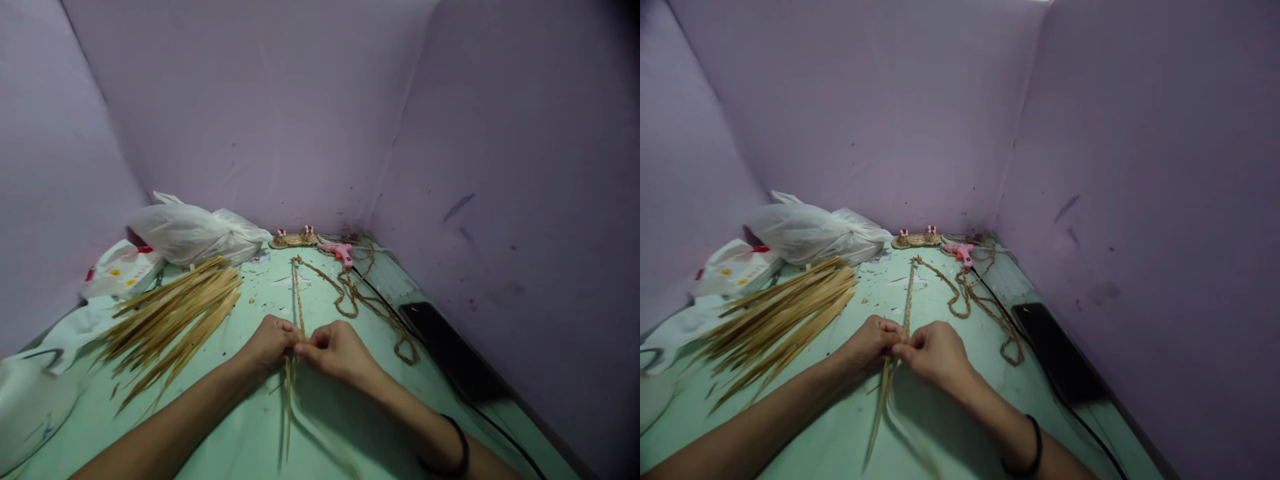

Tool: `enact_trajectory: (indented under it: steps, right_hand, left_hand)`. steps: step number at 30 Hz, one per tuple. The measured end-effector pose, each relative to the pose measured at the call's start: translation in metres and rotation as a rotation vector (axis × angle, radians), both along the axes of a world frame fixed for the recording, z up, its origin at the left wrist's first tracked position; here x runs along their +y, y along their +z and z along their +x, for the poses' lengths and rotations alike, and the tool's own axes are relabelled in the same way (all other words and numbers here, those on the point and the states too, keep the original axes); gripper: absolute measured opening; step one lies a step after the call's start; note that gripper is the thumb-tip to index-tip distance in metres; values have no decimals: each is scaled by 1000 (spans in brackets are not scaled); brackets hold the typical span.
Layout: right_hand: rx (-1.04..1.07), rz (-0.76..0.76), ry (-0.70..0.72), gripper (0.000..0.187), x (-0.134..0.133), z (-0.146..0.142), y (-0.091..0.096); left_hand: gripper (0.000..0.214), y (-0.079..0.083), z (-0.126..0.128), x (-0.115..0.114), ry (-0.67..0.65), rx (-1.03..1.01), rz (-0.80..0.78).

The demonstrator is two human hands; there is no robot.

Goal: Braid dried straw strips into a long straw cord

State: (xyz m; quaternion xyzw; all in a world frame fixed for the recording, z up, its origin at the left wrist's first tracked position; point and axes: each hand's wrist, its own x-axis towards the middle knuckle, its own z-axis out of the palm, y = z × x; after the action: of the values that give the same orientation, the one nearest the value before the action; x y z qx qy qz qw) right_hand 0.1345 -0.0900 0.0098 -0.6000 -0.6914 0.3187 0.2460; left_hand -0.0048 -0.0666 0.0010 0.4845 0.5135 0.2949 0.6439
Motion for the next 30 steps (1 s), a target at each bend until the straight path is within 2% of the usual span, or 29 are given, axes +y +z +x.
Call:
enact_trajectory:
  steps: [3,4,7,9,12,14,17,22,27,30]
  right_hand:
    - [203,56,-133,24,11,5,0]
    - [289,22,-139,21,14,5,-1]
    - [495,-273,-50,17,17,-1,-10]
    - [537,-369,-28,13,17,-4,-16]
    - [533,-277,-59,9,18,-6,-25]
    - [529,-258,-72,9,19,-6,-28]
    - [533,-321,-105,6,20,-7,-27]
    - [626,-394,-149,5,15,-10,-18]
    - [736,-442,-187,4,10,-13,-14]
    - [772,-454,-181,5,10,-13,-16]
  left_hand:
    - [8,-3,1,2,-2,12,17]
    - [9,-4,1,3,-13,3,29]
    - [11,-9,0,4,-35,-7,46]
    - [11,-10,-1,4,-39,13,43]
    - [10,-9,-3,5,-68,70,64]
    - [10,-7,-4,6,-125,174,105]
    - [14,2,-8,7,-223,455,213]
    - [19,18,-5,-9,-179,852,498]
    - [22,10,13,-43,-202,1021,630]
    - [17,10,17,-47,-243,978,635]
